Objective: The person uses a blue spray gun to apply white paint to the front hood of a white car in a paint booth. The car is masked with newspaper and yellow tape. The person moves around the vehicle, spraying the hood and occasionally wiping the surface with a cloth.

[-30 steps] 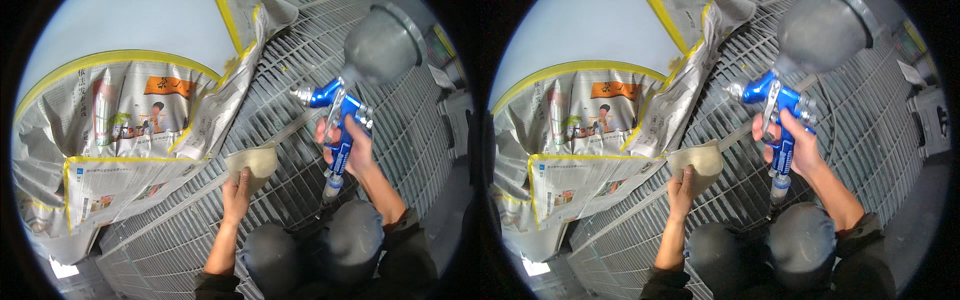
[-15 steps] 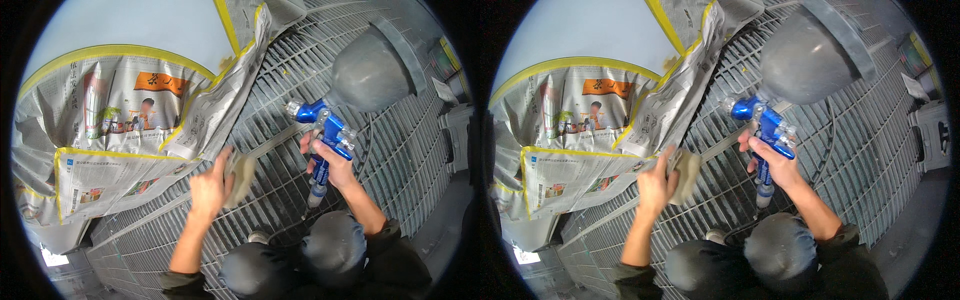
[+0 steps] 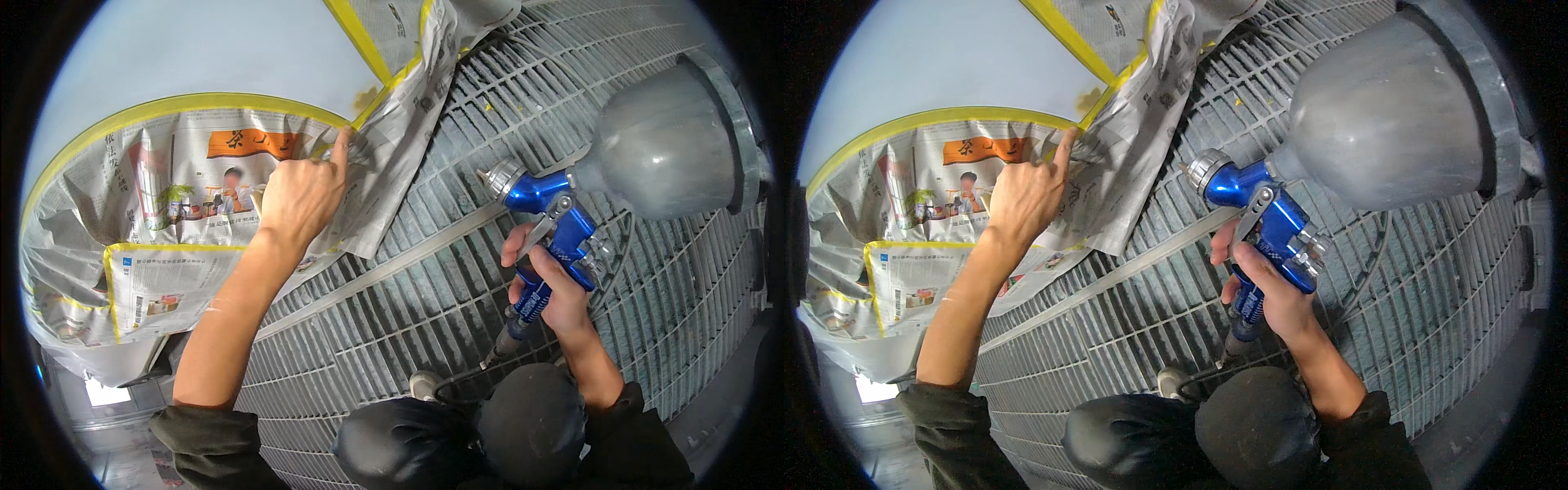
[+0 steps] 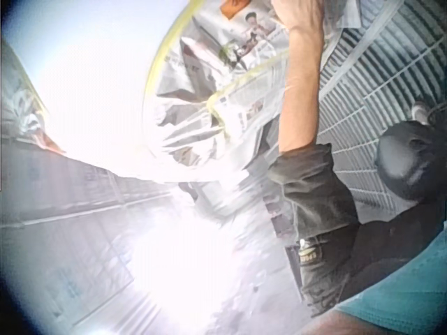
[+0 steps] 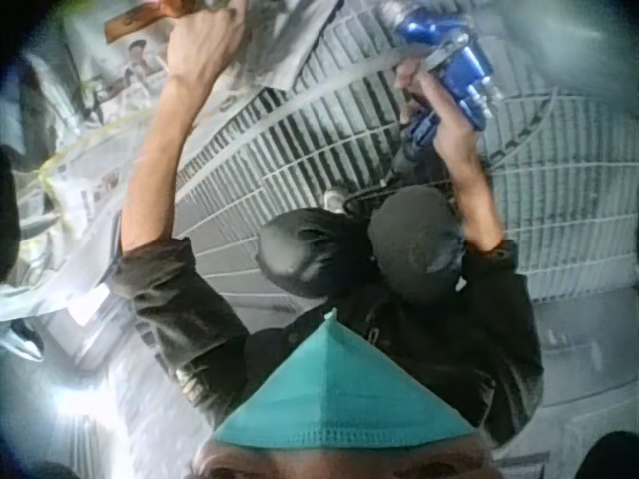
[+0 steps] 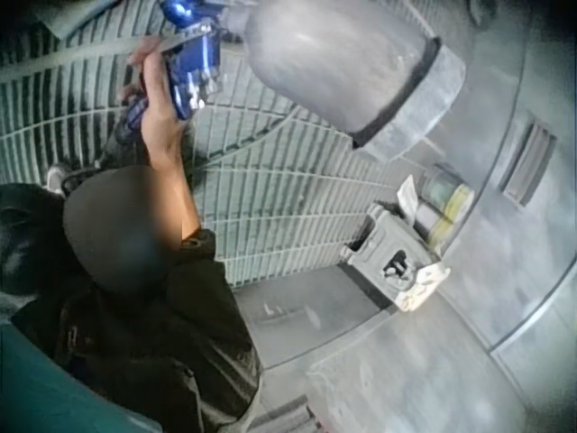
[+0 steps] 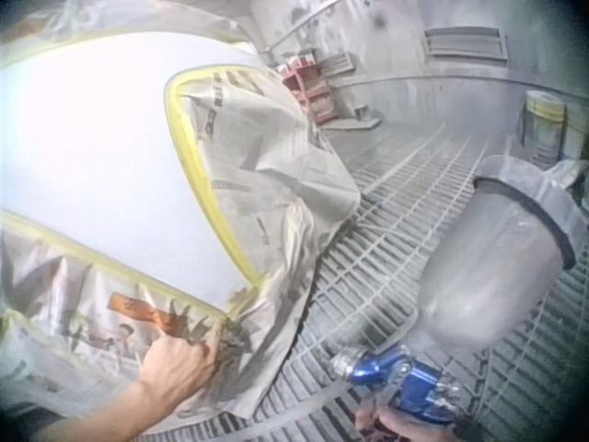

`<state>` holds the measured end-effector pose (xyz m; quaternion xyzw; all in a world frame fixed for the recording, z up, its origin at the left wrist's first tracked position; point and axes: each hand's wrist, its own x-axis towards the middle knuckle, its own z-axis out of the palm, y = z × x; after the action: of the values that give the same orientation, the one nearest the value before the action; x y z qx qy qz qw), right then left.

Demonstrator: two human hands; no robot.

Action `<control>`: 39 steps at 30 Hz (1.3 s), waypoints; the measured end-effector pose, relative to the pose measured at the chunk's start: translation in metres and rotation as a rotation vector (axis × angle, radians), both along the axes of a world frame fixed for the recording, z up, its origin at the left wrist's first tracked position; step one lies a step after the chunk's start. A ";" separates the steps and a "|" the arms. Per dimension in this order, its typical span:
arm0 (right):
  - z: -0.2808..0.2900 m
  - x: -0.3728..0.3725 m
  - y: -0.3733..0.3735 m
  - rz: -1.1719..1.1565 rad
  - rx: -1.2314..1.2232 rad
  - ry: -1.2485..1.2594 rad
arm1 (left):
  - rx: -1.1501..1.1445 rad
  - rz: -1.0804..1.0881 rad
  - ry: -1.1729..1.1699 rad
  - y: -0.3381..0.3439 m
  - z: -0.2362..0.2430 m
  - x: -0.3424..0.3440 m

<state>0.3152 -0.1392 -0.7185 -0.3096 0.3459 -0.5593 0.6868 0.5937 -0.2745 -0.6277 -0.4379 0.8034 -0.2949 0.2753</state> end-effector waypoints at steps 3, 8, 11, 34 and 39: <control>0.001 0.000 0.000 -0.004 0.009 0.011 | 0.010 0.005 -0.026 0.000 0.002 -0.004; 0.001 0.002 -0.001 0.027 -0.007 0.029 | 0.006 0.002 -0.057 0.000 0.000 -0.007; 0.000 0.003 -0.001 0.022 0.000 0.026 | -0.049 -0.073 -0.075 0.000 -0.001 -0.008; -0.006 0.014 0.001 -0.075 -0.012 -0.053 | -0.087 0.021 0.004 0.005 -0.012 -0.015; 0.003 0.007 0.002 -0.064 -0.007 -0.041 | 0.129 -0.093 0.123 0.060 -0.016 -0.022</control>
<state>0.3225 -0.1368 -0.7150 -0.2892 0.3395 -0.5886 0.6743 0.5718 -0.2145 -0.6435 -0.3986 0.8557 -0.2276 0.2390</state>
